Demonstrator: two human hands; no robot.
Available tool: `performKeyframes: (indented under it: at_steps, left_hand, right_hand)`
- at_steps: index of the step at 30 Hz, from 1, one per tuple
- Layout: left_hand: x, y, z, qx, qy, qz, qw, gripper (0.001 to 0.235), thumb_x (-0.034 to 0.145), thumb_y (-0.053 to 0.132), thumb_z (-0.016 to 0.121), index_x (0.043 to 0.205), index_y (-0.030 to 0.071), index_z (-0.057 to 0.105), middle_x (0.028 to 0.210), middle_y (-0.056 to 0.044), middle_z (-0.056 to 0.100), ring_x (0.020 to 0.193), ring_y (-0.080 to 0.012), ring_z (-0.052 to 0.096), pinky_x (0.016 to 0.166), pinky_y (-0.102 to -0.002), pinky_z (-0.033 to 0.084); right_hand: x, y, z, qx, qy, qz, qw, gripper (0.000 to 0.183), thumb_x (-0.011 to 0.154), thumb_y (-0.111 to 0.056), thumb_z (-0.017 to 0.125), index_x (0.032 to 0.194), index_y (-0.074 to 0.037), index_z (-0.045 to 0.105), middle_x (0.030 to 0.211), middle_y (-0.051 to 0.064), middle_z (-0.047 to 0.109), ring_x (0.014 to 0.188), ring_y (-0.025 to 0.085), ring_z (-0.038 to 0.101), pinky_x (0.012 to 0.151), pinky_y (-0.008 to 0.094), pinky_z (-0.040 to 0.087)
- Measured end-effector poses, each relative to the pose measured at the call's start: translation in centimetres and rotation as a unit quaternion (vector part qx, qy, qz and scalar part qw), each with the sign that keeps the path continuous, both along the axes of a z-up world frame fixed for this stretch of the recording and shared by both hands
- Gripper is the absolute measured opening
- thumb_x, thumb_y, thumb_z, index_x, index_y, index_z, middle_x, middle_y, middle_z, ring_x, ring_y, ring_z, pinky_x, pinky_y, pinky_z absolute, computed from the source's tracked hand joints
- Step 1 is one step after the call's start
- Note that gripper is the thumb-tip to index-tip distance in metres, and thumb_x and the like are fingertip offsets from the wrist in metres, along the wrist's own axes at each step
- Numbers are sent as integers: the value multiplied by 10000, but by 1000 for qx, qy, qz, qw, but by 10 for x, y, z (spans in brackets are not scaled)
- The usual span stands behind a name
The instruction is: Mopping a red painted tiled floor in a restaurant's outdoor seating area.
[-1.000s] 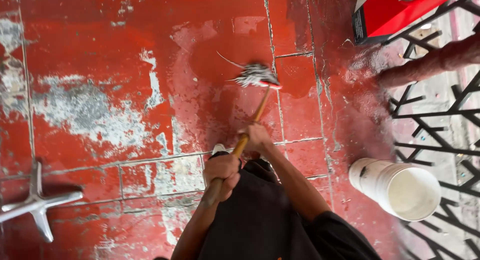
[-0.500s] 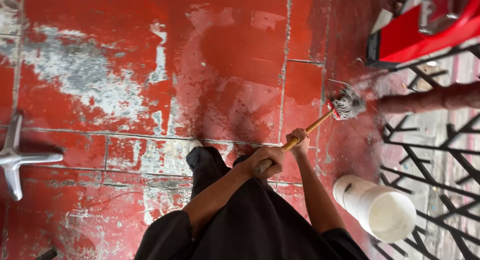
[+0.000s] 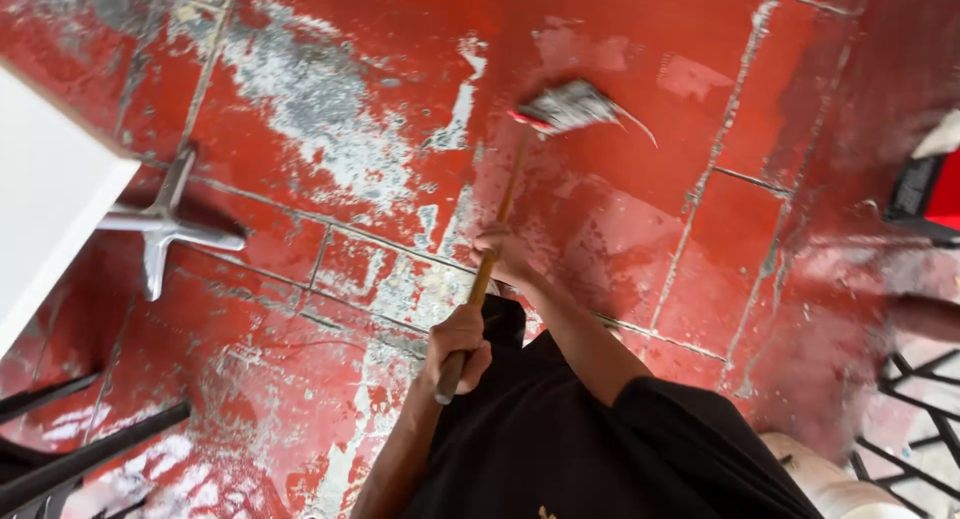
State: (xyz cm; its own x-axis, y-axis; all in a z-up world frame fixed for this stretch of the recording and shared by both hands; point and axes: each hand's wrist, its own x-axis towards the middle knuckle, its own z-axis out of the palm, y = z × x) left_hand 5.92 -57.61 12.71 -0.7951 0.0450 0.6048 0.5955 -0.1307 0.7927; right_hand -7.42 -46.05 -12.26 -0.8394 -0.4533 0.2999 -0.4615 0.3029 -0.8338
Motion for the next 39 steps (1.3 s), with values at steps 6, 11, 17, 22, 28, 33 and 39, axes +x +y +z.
performKeyframes:
  at_steps: [6, 11, 17, 22, 28, 33, 39]
  left_hand:
    - [7, -53, -38, -89, -43, 129, 987, 257, 653, -96, 621, 646, 55, 413, 605, -67, 479, 588, -241, 487, 652, -379, 442]
    - [-23, -40, -27, -55, -36, 145, 987, 237, 653, -100, 617, 621, 27, 420, 604, -82, 489, 575, -240, 490, 662, -403, 437]
    - [-86, 18, -11, -39, -59, 112, 991, 226, 656, -73, 607, 598, 27, 413, 614, -80, 485, 584, -237, 480, 648, -390, 430]
    - [-150, 94, -20, 8, -61, 38, 997, 254, 693, -66, 605, 578, 35, 403, 594, -72, 466, 563, -230, 451, 604, -367, 405]
    - [-223, 193, -64, 34, -54, -112, 992, 267, 773, 4, 641, 641, 64, 417, 640, -34, 459, 607, -246, 499, 640, -384, 432]
    - [-233, 294, -237, 52, -376, -398, 835, 341, 1060, 63, 462, 728, 56, 543, 599, -57, 490, 412, -202, 407, 485, -339, 328]
    - [-296, 330, -76, 51, 42, -319, 945, 245, 827, -138, 584, 968, 51, 519, 714, -98, 508, 624, -279, 496, 637, -403, 459]
  right_hand:
    - [-32, -88, 53, 115, -46, 194, 973, 230, 755, -69, 743, 621, -83, 556, 689, 57, 606, 766, 270, 617, 759, 427, 502]
    - [-56, -79, 53, 130, -14, 185, 974, 115, 742, -108, 729, 693, -94, 626, 793, 72, 658, 870, 295, 644, 778, 433, 525]
    - [-106, 2, 73, 226, -36, 147, 962, 119, 793, -194, 718, 723, -117, 661, 798, 81, 668, 913, 314, 662, 812, 444, 539]
    - [-144, 116, 76, 164, -25, 75, 983, 142, 773, -216, 710, 702, -118, 634, 807, 71, 681, 916, 326, 666, 799, 465, 538]
    - [-159, 266, 38, 202, -70, -124, 969, 282, 799, -222, 753, 616, -72, 598, 820, 82, 705, 896, 370, 661, 779, 483, 526]
    - [-144, 409, -40, 138, -32, -319, 937, 196, 756, -82, 749, 667, -51, 578, 697, 113, 601, 763, 331, 615, 751, 446, 511]
    - [-158, 439, -16, 112, -45, -372, 921, 300, 776, -45, 728, 630, -41, 466, 661, 113, 513, 706, 332, 551, 686, 453, 463]
